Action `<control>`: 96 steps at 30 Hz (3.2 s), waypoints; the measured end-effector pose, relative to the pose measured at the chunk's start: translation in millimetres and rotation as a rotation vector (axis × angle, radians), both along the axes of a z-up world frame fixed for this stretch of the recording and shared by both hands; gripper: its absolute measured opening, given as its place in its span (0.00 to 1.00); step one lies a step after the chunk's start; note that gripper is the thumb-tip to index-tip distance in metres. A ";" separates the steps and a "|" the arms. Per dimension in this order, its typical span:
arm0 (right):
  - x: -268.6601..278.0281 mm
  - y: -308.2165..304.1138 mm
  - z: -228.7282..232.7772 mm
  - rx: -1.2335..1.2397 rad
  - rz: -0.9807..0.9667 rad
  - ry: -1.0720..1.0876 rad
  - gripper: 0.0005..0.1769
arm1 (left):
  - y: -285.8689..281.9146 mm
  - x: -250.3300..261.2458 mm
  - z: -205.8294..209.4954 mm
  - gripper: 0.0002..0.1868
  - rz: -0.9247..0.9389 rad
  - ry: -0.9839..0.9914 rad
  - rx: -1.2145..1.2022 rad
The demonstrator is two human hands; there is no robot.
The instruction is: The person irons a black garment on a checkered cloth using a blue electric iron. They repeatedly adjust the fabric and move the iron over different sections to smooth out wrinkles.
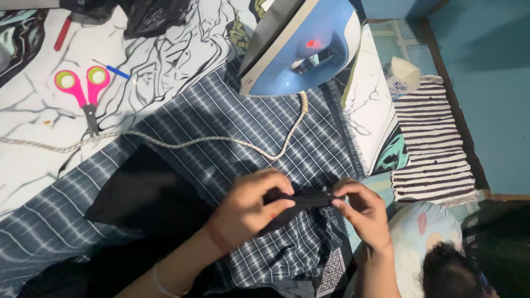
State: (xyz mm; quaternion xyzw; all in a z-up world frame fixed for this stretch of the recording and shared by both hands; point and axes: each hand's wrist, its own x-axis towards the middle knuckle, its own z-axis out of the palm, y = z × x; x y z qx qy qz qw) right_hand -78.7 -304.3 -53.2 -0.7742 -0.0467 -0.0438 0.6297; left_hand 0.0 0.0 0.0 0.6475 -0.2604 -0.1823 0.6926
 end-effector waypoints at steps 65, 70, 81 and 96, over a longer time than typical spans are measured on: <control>171.8 9.6 33.9 -0.064 -0.197 -0.231 0.11 | 77.9 162.8 -51.9 0.08 0.342 -0.313 0.654; 240.6 23.2 44.9 0.282 0.023 -0.254 0.33 | 91.1 151.9 -46.5 0.16 0.348 -0.451 0.776; 278.4 70.0 147.5 -0.647 0.321 -0.329 0.23 | 129.6 139.6 -28.0 0.22 0.390 -0.183 0.942; 298.1 144.1 160.7 -1.118 0.589 -0.133 0.25 | 150.3 115.7 -50.3 0.23 0.576 -0.394 0.864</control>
